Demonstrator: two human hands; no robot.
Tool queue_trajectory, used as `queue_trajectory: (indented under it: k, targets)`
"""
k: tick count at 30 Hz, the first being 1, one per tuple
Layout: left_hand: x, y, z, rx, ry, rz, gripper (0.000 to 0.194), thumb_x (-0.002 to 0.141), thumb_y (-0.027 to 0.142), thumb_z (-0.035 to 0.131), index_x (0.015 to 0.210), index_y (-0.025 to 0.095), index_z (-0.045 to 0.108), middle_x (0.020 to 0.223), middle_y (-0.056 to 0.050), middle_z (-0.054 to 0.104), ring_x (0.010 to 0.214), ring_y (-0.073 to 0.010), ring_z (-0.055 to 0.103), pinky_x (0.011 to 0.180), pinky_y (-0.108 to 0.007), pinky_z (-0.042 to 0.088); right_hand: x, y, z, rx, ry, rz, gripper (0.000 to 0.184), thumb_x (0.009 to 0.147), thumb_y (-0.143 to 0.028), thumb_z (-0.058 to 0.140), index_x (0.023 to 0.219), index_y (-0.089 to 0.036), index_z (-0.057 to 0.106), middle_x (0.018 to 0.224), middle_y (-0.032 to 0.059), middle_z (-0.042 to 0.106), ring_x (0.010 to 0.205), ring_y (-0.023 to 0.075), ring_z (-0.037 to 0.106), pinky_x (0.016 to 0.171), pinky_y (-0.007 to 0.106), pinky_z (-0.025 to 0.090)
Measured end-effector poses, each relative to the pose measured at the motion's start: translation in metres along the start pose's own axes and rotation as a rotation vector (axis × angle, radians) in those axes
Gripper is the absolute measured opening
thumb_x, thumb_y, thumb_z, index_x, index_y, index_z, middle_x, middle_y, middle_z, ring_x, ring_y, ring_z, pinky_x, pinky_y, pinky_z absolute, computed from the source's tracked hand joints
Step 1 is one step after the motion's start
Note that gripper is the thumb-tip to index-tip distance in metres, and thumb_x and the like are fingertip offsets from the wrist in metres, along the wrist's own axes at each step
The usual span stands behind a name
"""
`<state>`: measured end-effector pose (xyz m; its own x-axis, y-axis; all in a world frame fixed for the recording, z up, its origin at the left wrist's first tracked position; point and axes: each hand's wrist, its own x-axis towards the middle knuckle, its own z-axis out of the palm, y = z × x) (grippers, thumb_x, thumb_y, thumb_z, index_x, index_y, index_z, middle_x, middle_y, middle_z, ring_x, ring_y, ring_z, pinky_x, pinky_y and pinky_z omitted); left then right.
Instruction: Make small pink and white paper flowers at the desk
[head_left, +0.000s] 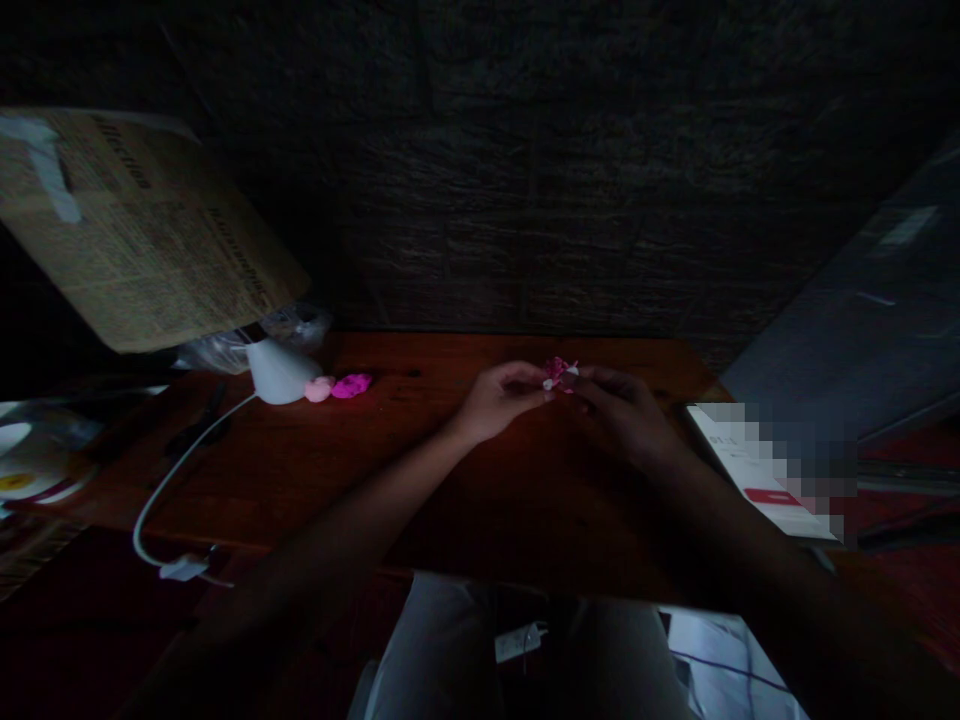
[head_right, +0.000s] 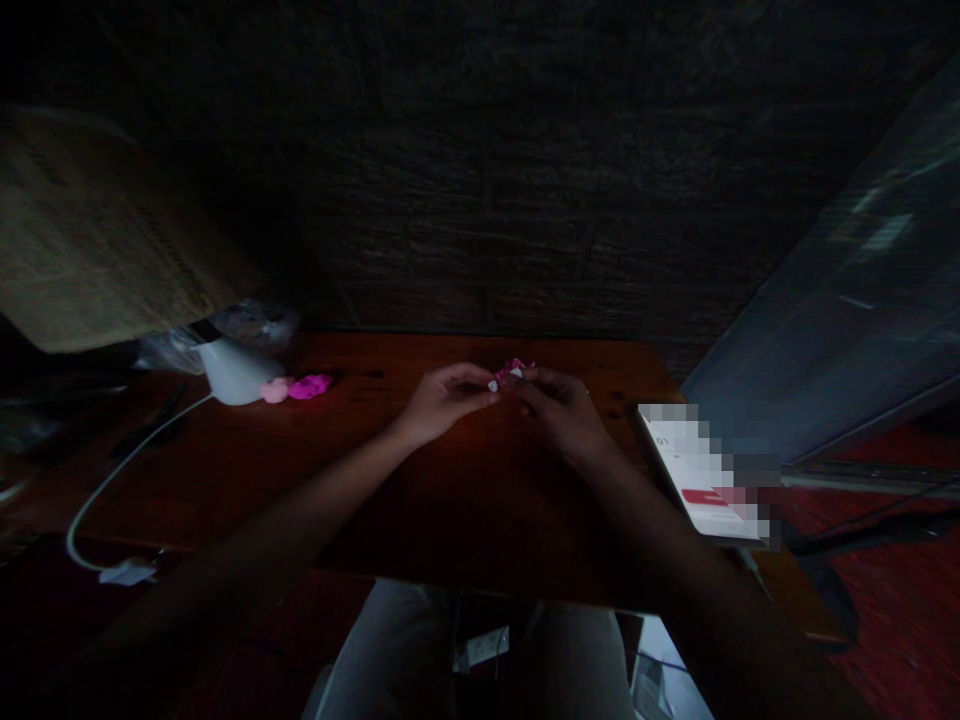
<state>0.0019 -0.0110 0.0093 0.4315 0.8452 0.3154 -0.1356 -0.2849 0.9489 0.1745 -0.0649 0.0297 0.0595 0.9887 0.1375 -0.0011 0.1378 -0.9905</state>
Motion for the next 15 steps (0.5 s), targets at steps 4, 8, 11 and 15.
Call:
queue_trajectory:
  k: [4,8,11,15]
  targets:
    - [-0.0002,0.0013,-0.0004,0.048,0.0,0.023,0.026,0.067,0.032,0.083,0.084,0.015,0.073,0.091,-0.005,0.074,0.088,-0.0162,0.066,0.091,-0.034,0.049,-0.0007,0.0003,-0.0006,-0.038,-0.017,-0.029,0.035,0.066,-0.056,0.08,0.075,-0.022,0.077,0.069,0.0009,0.066,0.062,0.0131,0.049,0.059,0.028,0.038]
    - [-0.0004,0.0025,0.0001,0.028,-0.001,0.039,0.028,0.067,0.031,0.084,0.087,0.015,0.072,0.093,-0.006,0.074,0.088,-0.0163,0.066,0.09,-0.034,0.049,-0.0004,0.001,-0.0005,-0.022,-0.016,-0.027,0.036,0.065,-0.056,0.081,0.076,-0.022,0.077,0.075,0.0027,0.07,0.069,0.0153,0.055,0.065,0.029,0.042]
    - [-0.0005,0.0026,0.0008,0.007,0.0,0.04,0.03,0.066,0.031,0.085,0.088,0.015,0.072,0.093,-0.006,0.074,0.087,-0.0158,0.066,0.089,-0.033,0.049,0.0008,0.0022,-0.0008,0.005,0.007,0.005,0.035,0.063,-0.055,0.083,0.075,-0.022,0.077,0.079,0.0039,0.072,0.071,0.0157,0.056,0.066,0.029,0.043]
    - [-0.0011,0.0028,0.001,0.007,0.005,0.028,0.028,0.067,0.032,0.084,0.084,0.014,0.072,0.09,-0.005,0.074,0.087,-0.0157,0.066,0.09,-0.034,0.049,0.0012,0.0025,-0.0012,0.041,0.03,0.041,0.036,0.061,-0.054,0.084,0.076,-0.023,0.078,0.084,0.0036,0.073,0.069,0.0138,0.055,0.064,0.028,0.042]
